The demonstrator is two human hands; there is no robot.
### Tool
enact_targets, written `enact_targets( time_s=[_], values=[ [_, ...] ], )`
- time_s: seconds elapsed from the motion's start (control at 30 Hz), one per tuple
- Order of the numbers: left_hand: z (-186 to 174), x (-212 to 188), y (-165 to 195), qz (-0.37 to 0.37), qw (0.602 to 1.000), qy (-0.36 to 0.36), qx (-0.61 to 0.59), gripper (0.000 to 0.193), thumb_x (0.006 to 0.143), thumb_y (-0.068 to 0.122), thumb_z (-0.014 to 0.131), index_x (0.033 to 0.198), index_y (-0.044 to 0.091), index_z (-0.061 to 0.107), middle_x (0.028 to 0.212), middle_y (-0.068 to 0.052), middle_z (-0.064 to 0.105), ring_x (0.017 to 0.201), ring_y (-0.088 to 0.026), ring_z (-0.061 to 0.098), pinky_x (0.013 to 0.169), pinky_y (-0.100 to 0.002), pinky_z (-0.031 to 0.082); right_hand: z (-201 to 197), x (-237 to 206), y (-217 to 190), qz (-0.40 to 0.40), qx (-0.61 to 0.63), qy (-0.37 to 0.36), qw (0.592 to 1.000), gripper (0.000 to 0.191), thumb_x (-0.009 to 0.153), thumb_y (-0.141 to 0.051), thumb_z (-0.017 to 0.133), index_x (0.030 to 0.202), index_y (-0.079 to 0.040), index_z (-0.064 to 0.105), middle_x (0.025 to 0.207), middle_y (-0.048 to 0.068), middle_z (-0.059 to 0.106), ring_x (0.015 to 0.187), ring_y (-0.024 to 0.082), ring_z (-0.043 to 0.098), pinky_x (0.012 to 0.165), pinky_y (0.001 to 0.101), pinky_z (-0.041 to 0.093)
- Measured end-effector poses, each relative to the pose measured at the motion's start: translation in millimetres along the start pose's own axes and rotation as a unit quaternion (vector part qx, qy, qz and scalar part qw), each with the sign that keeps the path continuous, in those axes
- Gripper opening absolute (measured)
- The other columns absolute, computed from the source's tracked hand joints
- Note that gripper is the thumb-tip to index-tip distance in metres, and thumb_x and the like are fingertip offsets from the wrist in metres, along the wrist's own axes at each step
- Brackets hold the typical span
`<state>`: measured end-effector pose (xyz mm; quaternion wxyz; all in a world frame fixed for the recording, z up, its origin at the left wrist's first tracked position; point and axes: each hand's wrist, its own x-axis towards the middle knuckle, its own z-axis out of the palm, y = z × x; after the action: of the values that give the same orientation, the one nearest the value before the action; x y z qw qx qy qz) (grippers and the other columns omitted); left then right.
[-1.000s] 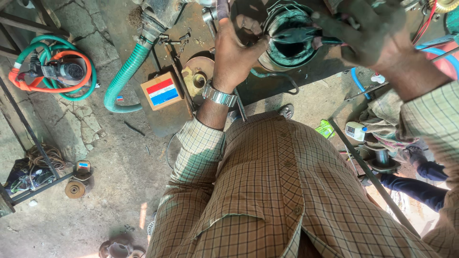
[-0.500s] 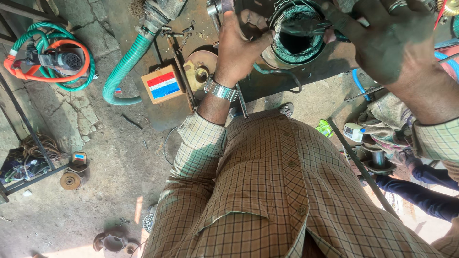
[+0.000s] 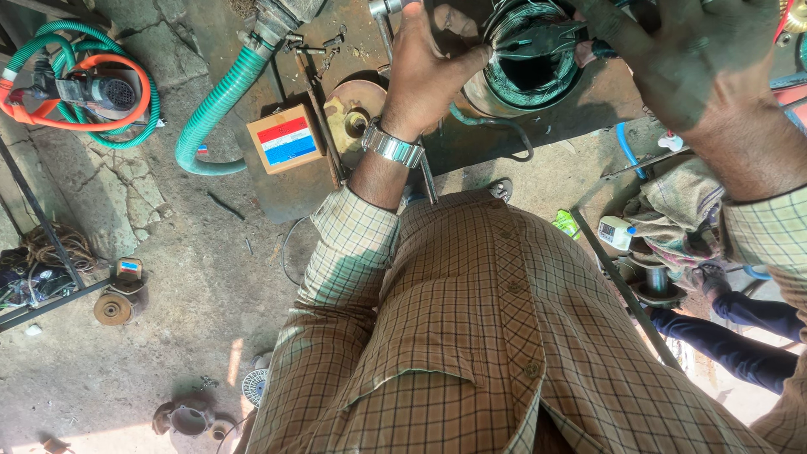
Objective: The person uses pliers to pull and adjust wires inside a cylindrical metal component on a workbench. They repeatedly grip, pull, and reposition the wires while holding the component steady with the other hand. The workbench contains various tools and parts, and another person is visible nearby.
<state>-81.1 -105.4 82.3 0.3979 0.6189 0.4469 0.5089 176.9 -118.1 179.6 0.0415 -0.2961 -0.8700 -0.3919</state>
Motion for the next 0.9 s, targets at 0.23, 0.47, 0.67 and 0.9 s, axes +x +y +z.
enact_targets(
  time_s=[0.23,0.47,0.67,0.9],
  values=[
    [0,0,2,-0.018,1.0,0.009,-0.023,0.029,0.087,0.006,0.085,0.105,0.003,0.062,0.098,-0.008,0.073,0.092,-0.018,0.076,0.084,-0.033,0.066,-3,8,1,-0.015,-0.025,0.004,1.0,0.038,0.108,-0.023,0.067,0.145,-0.029,0.064,0.121,-0.007,0.064,0.11,0.01,0.061,0.099,0.0362,0.044],
    [0,2,5,-0.014,0.999,-0.001,-0.043,0.039,0.09,0.004,0.084,0.115,0.002,0.054,0.102,-0.007,0.073,0.097,-0.018,0.077,0.087,-0.034,0.066,-7,15,2,-0.024,-0.041,0.0,0.999,0.037,0.111,-0.026,0.065,0.147,-0.031,0.063,0.124,-0.008,0.062,0.116,0.009,0.059,0.098,0.035,0.042],
    [-2,1,3,-0.007,1.0,0.001,-0.03,0.04,0.09,0.006,0.084,0.116,0.002,0.054,0.103,-0.008,0.072,0.097,-0.018,0.077,0.088,-0.034,0.067,-7,11,6,-0.05,-0.104,-0.011,0.993,0.036,0.113,-0.028,0.063,0.149,-0.032,0.062,0.127,-0.008,0.061,0.122,0.008,0.057,0.098,0.0341,0.041],
    [-2,-2,1,-0.006,1.0,-0.009,0.002,0.029,0.092,0.01,0.083,0.11,0.005,0.061,0.101,-0.006,0.075,0.094,-0.018,0.078,0.085,-0.034,0.067,-2,7,7,-0.047,-0.03,-0.012,0.998,0.025,0.11,-0.027,0.063,0.134,-0.021,0.063,0.12,-0.004,0.059,0.111,0.009,0.058,0.088,0.0287,0.044]
  ],
)
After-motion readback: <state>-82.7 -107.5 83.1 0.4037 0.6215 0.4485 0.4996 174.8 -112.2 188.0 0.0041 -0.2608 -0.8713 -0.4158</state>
